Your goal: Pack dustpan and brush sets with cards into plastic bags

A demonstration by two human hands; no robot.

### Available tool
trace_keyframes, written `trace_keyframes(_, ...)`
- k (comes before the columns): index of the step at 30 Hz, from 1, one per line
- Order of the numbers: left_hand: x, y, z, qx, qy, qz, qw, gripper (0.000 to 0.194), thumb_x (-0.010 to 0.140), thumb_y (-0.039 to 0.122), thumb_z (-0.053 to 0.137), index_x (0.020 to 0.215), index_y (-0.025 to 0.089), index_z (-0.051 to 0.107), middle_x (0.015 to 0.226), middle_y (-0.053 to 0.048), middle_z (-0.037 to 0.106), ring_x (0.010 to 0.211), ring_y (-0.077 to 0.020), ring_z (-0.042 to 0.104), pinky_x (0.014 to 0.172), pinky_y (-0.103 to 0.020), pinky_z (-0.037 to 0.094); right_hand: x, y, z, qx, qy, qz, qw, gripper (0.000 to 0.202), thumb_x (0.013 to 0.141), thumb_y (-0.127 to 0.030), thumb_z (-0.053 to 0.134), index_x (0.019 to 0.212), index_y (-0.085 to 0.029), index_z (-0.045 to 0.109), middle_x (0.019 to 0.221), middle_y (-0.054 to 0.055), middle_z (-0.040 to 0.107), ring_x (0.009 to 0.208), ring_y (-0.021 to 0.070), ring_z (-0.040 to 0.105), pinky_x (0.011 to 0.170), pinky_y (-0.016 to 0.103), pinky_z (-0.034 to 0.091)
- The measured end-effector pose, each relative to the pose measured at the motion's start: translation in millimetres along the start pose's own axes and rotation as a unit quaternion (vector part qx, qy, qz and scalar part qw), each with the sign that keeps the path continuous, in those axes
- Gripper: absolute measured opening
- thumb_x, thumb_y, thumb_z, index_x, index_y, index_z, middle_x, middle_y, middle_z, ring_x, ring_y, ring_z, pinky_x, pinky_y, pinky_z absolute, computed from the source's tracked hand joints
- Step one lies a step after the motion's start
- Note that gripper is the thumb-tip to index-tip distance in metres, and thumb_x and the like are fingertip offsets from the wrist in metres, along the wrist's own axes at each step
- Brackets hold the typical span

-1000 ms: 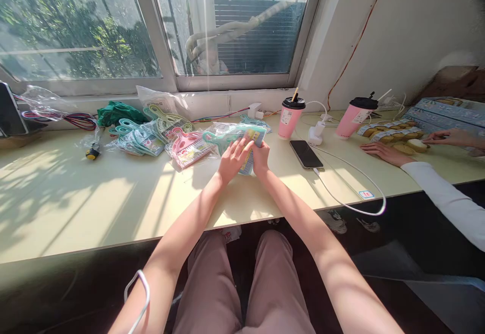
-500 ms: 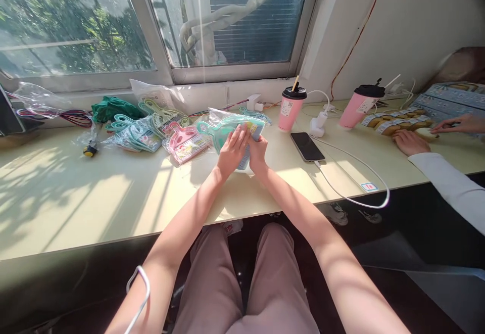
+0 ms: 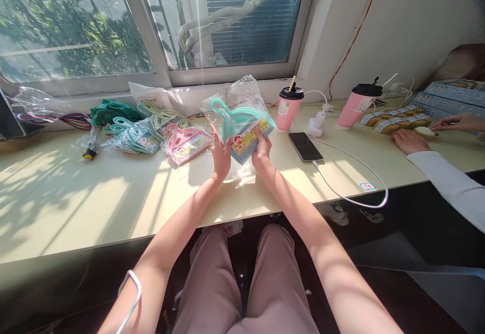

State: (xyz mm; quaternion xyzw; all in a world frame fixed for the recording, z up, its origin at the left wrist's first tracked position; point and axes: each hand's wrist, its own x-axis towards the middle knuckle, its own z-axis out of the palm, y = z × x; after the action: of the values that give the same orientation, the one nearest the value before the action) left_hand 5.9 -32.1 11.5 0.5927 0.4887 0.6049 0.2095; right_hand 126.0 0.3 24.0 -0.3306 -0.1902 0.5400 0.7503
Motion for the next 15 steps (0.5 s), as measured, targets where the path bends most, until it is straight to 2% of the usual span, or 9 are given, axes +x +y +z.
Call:
trace_keyframes(2,-3.6,0.0,2.6,0.004,0.016,-0.011,1.000,0.077,0.106,0.061,0.047,0.169,0.020,0.032,0.110,-0.011,0.074,0.112,-0.0294,0.069,0.105,-0.039,0.052,3.2,-1.3,-1.8,0.010,0.002,0.000,1.000,0.041,0.081,-0.052,0.078,0.106,-0.022,0.068,0.102,0.006,0.078,0.094,0.0232,0.074,0.076,0.036,0.064)
trace_keyframes(3,-5.7,0.2,4.5,0.012,0.025,-0.006,1.000,0.076,0.105,0.061,0.047,0.168,0.020,0.033,0.107,-0.010,0.074,0.108,-0.0284,0.070,0.103,-0.038,0.053,5.3,-2.3,-3.0,0.014,0.003,0.002,1.000,0.041,0.081,-0.052,0.079,0.106,-0.022,0.068,0.104,0.006,0.078,0.096,0.0232,0.074,0.078,0.036,0.064)
trace_keyframes(6,-11.9,1.1,11.2,-0.004,-0.017,-0.005,1.000,0.081,0.102,0.058,0.056,0.170,0.024,0.029,0.125,-0.013,0.074,0.112,-0.0297,0.071,0.099,-0.040,0.055,13.2,-6.5,-7.5,0.020,0.033,0.011,0.999,0.039,0.081,-0.053,0.079,0.103,-0.023,0.067,0.107,0.005,0.078,0.099,0.0222,0.074,0.081,0.035,0.065)
trace_keyframes(9,-15.3,1.4,17.0,-0.060,-0.058,-0.041,0.996,0.096,0.092,0.061,0.071,0.169,0.021,0.031,0.138,-0.019,0.070,0.120,-0.0345,0.070,0.095,-0.041,0.058,21.2,-12.1,-11.1,0.035,0.059,0.012,0.998,0.038,0.083,-0.053,0.077,0.103,-0.023,0.065,0.108,0.005,0.078,0.100,0.0214,0.074,0.082,0.035,0.064)
trace_keyframes(11,-15.2,1.0,18.1,-0.113,-0.076,-0.059,0.989,0.112,0.081,0.064,0.082,0.169,0.018,0.030,0.134,-0.021,0.072,0.119,-0.0352,0.070,0.094,-0.041,0.059,25.1,-15.9,-12.5,0.058,0.058,0.002,0.997,0.035,0.085,-0.051,0.075,0.103,-0.022,0.065,0.108,0.005,0.078,0.100,0.0201,0.074,0.082,0.034,0.064)
trace_keyframes(13,-12.9,0.2,15.7,-0.173,-0.102,-0.071,0.977,0.125,0.072,0.068,0.087,0.169,0.017,0.027,0.123,-0.018,0.075,0.116,-0.0333,0.071,0.095,-0.043,0.059,27.8,-18.6,-13.2,0.075,0.057,-0.015,0.995,0.031,0.085,-0.047,0.074,0.103,-0.023,0.066,0.106,0.003,0.078,0.099,0.0190,0.074,0.083,0.033,0.064)
trace_keyframes(15,-8.5,-0.4,9.7,-0.213,-0.121,-0.093,0.965,0.122,0.074,0.075,0.082,0.168,0.018,0.029,0.113,-0.014,0.077,0.115,-0.0313,0.070,0.097,-0.045,0.059,28.9,-18.9,-13.6,0.072,0.051,-0.023,0.996,0.029,0.085,-0.044,0.074,0.103,-0.023,0.066,0.104,0.003,0.078,0.098,0.0190,0.075,0.084,0.033,0.064)
